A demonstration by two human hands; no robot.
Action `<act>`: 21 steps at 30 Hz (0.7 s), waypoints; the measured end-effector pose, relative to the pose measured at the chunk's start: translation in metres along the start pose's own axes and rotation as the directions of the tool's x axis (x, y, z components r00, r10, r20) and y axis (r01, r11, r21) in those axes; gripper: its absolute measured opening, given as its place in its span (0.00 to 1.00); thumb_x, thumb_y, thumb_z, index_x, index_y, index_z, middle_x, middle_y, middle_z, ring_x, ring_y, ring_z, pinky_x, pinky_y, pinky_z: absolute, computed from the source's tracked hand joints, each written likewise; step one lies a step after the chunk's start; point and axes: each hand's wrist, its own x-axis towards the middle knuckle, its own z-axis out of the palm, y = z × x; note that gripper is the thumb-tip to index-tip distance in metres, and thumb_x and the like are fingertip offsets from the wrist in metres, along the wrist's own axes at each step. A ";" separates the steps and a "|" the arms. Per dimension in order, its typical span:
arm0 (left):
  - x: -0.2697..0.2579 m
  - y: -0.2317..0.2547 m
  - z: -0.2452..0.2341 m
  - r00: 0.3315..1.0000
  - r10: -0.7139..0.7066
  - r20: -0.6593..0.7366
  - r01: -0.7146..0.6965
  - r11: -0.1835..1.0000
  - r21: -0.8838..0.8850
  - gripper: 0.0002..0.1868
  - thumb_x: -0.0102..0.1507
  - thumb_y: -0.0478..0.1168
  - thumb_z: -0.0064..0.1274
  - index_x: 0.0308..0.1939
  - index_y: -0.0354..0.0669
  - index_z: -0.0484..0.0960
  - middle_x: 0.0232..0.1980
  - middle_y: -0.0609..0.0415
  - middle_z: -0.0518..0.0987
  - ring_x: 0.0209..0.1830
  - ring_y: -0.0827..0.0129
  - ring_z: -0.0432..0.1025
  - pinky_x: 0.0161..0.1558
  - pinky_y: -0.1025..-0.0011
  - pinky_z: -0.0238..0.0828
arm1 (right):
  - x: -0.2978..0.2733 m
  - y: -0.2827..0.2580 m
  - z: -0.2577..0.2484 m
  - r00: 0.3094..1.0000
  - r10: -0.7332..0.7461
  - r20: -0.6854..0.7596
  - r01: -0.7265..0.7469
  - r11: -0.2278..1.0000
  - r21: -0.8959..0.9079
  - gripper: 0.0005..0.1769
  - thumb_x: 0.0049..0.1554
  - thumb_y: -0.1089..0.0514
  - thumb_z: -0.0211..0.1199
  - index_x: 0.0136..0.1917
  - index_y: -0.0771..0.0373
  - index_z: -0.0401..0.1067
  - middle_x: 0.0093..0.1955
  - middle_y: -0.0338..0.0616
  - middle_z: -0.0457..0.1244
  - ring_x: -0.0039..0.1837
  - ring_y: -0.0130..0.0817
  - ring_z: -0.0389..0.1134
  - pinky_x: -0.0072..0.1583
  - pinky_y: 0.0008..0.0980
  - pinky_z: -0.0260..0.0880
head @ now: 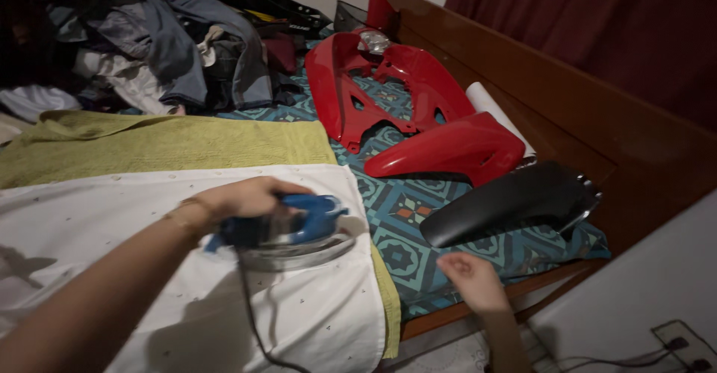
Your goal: The person irons a white patterned shirt laid out on a bed. They use a blue electric iron to smooth the fabric, frequently adjusting the shirt's position and folding sections to reach different areas. The person works methodically across the garment, ensuring the entire surface is treated.
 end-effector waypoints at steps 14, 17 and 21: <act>0.072 -0.018 0.059 0.919 0.216 -0.329 -0.135 0.958 0.252 0.28 0.60 0.51 0.60 0.63 0.51 0.77 0.52 0.40 0.83 0.53 0.46 0.77 0.55 0.57 0.73 | 0.039 -0.220 0.142 0.753 -0.655 0.058 0.614 0.669 -0.418 0.16 0.57 0.49 0.70 0.44 0.66 0.79 0.39 0.52 0.71 0.44 0.44 0.72 0.45 0.38 0.70; 0.058 -0.046 0.048 0.894 0.051 -0.444 0.049 0.976 0.211 0.31 0.60 0.49 0.60 0.64 0.41 0.72 0.50 0.35 0.83 0.51 0.43 0.78 0.52 0.56 0.74 | 0.065 -0.230 0.171 0.906 -0.316 0.281 0.358 0.927 -0.111 0.23 0.60 0.44 0.61 0.42 0.68 0.78 0.33 0.44 0.71 0.33 0.33 0.73 0.39 0.33 0.73; 0.042 -0.061 0.040 0.815 -0.189 -0.548 0.090 0.975 -0.202 0.41 0.59 0.46 0.63 0.69 0.33 0.58 0.50 0.35 0.81 0.52 0.47 0.78 0.50 0.59 0.76 | 0.073 -0.258 0.214 0.852 -0.274 0.446 0.321 0.947 -0.030 0.30 0.60 0.40 0.63 0.36 0.73 0.77 0.29 0.46 0.69 0.29 0.32 0.70 0.35 0.33 0.72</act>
